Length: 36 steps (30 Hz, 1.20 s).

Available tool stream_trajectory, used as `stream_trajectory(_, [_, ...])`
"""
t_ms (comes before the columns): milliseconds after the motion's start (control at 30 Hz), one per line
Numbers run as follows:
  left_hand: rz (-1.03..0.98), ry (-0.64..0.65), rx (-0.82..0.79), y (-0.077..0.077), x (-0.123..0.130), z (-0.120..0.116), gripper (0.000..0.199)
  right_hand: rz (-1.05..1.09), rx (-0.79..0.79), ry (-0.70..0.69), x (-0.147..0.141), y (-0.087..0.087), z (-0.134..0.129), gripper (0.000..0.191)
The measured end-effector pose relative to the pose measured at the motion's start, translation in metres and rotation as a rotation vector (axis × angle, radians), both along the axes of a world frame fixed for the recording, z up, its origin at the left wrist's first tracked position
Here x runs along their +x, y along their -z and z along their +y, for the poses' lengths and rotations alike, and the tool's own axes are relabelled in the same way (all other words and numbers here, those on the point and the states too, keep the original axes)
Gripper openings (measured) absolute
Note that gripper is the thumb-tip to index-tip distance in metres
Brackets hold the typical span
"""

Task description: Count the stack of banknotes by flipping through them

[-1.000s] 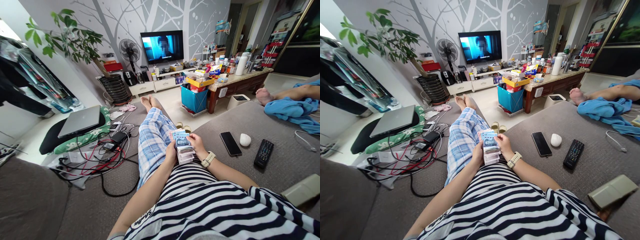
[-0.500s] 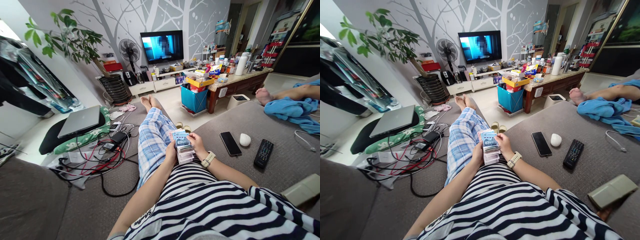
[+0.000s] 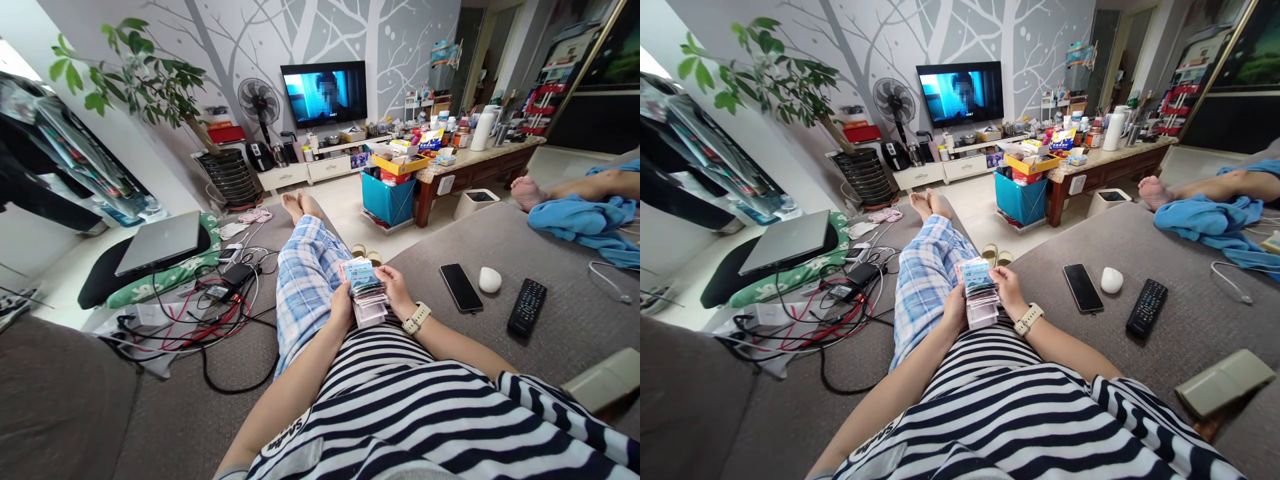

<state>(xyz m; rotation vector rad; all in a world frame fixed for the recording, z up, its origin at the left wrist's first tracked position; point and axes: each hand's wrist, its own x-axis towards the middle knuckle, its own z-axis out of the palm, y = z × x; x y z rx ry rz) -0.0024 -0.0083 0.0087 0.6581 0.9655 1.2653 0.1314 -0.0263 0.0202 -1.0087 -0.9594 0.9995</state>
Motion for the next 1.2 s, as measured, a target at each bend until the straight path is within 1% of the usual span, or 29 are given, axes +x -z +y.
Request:
stream_trajectory(133, [-0.024,-0.006,-0.036,0.001,0.001,0.000,0.013,0.020,0.009,-0.007,0.000,-0.002,-0.002,0.036])
stream_trajectory(233, [-0.048,0.001,-0.037,0.004,0.000,0.002,0.012,0.004,-0.008,-0.026,0.000,-0.002,-0.002,0.042])
stream_trajectory(367, [-0.091,-0.006,-0.059,0.008,-0.001,0.004,0.020,0.025,-0.038,-0.054,0.001,0.001,0.000,0.052])
stream_trajectory(467, [-0.094,-0.013,-0.058,0.008,-0.002,0.003,0.023,-0.017,-0.022,-0.009,0.001,0.003,0.002,0.048])
stream_trajectory(567, [-0.098,0.009,-0.055,0.004,-0.001,0.000,0.019,-0.048,-0.038,0.045,0.002,0.007,0.004,0.044])
stream_trajectory(633, [-0.096,0.024,-0.046,0.002,-0.001,-0.002,0.016,-0.042,-0.057,0.093,0.002,0.011,0.007,0.044])
stream_trajectory(733, [-0.089,0.046,-0.026,0.000,-0.001,-0.004,0.019,-0.025,-0.066,0.149,0.002,0.015,0.010,0.046])
stream_trajectory(900, [-0.078,0.059,-0.018,0.004,-0.002,-0.003,0.023,-0.045,-0.083,0.121,0.003,0.016,0.010,0.040])
stream_trajectory(1033, [-0.064,0.018,-0.035,0.009,-0.002,0.001,0.018,-0.057,-0.077,0.110,0.003,0.012,0.007,0.034])
stream_trajectory(1200, [-0.077,-0.010,-0.047,0.016,-0.001,0.007,0.023,-0.011,-0.050,0.072,0.002,0.005,0.002,0.033])
